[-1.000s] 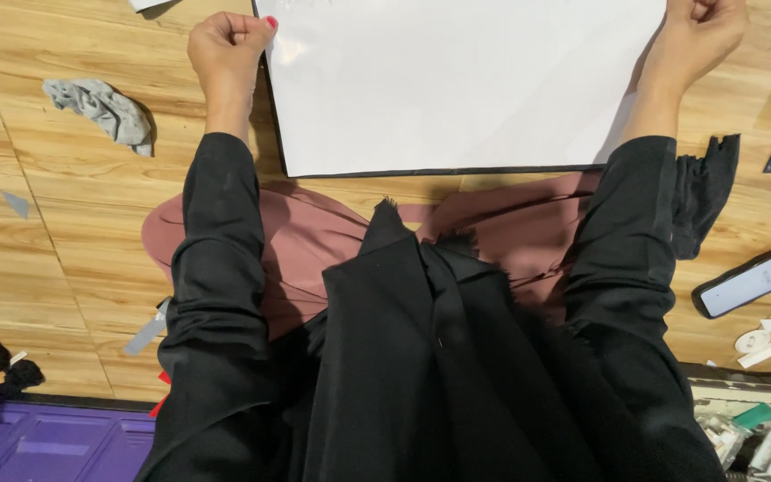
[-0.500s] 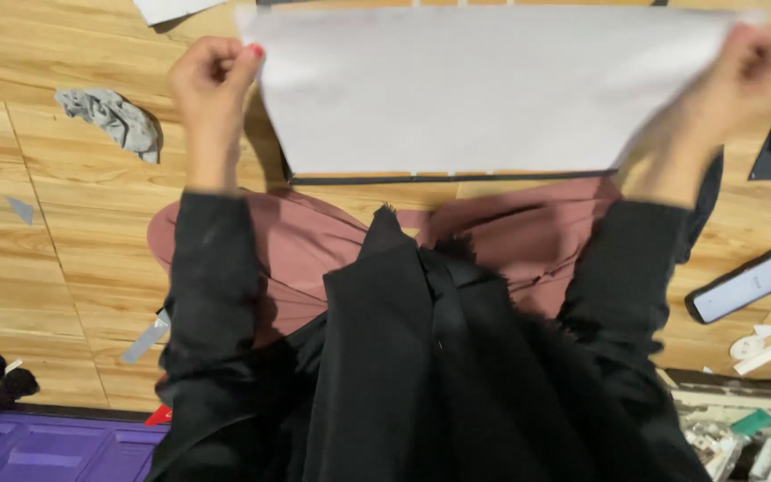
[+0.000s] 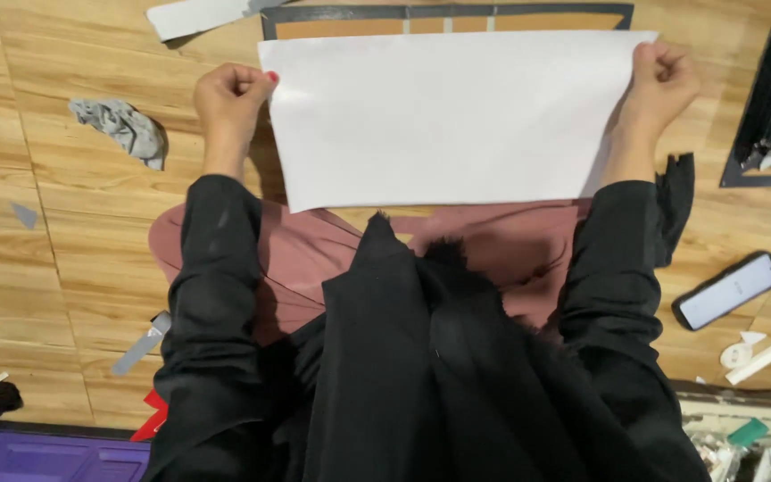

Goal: The person sits on the floor and wipes a rectangular frame with a black cloth. They then place a white sheet of paper inside the frame, smooth it out, and wipe the surface again with the cloth.

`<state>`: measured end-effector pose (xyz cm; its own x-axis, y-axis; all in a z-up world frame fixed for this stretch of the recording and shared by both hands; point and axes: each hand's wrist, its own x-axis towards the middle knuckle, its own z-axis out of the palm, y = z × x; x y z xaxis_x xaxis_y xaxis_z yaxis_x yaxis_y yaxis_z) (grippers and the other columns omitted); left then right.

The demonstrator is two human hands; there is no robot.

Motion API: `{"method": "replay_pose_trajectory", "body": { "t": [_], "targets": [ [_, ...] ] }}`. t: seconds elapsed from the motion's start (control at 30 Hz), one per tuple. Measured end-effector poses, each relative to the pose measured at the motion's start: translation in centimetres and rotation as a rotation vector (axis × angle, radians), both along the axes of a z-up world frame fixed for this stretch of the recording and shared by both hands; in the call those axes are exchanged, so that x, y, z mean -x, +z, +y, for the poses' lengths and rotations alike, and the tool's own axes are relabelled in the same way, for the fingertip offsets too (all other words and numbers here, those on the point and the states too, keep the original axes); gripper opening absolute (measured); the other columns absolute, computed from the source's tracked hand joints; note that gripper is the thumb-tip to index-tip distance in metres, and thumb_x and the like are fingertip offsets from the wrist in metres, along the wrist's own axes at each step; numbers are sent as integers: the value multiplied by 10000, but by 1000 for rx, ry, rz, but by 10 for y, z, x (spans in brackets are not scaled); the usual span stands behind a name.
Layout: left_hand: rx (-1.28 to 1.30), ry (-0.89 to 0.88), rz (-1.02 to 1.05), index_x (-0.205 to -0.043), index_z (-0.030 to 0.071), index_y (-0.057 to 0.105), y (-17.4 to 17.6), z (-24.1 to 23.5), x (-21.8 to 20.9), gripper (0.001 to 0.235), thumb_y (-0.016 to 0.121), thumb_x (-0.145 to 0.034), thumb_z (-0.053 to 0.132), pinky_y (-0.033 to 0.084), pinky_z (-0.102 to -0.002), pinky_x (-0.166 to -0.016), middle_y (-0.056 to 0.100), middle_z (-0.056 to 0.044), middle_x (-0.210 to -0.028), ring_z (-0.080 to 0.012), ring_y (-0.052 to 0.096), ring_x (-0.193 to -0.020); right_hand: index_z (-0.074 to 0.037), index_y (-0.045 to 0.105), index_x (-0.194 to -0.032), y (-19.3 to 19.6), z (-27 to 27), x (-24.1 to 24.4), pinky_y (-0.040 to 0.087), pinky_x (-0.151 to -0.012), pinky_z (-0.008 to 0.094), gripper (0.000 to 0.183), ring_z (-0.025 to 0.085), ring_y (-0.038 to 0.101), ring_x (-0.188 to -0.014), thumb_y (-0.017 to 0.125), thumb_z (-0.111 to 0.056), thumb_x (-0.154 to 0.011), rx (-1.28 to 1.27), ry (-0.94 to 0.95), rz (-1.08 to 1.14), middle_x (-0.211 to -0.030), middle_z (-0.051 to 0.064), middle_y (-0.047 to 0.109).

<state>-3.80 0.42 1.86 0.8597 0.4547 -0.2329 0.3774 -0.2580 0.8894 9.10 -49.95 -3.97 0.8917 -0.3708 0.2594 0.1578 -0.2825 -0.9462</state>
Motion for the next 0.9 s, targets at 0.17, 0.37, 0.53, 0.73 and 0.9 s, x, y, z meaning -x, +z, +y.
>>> {"method": "replay_pose_trajectory", "body": {
  "t": [0.17,0.37,0.53,0.73,0.9],
  "targets": [
    [72,50,189,-661,140,606,6,-5,-17,178,733,-785,125,509,-197,-643,559,73,-626,-33,559,-654,-35,612,-700,-17,5,-11,391,-530,226,175,67,400,-556,727,67,-782,37,-89,154,-635,-1,516],
    [73,70,207,-638,141,605,-5,-4,-28,194,732,-780,106,530,-212,-672,554,71,-610,-40,623,-719,-36,613,-691,-32,2,-21,402,-523,229,191,66,393,-541,758,53,-779,63,-105,163,-610,-11,479],
    [56,79,243,-628,144,604,-6,-3,-34,198,731,-780,137,526,-198,-654,595,64,-637,-32,629,-719,-59,611,-665,-16,17,-22,562,-591,263,193,79,509,-540,758,31,-751,83,-132,191,-566,-8,511],
    [81,77,216,-631,147,603,-13,1,-36,213,744,-791,135,557,-214,-720,496,86,-578,-31,616,-695,-35,623,-664,-15,19,-22,537,-557,245,183,81,508,-541,771,45,-736,143,-115,138,-573,0,528],
    [42,74,203,-644,143,615,-21,3,-35,199,761,-780,155,542,-216,-672,535,86,-605,-25,511,-619,-56,590,-631,-23,14,-24,495,-542,251,237,81,451,-530,784,52,-713,247,-126,84,-560,-18,438]
  ]
}}
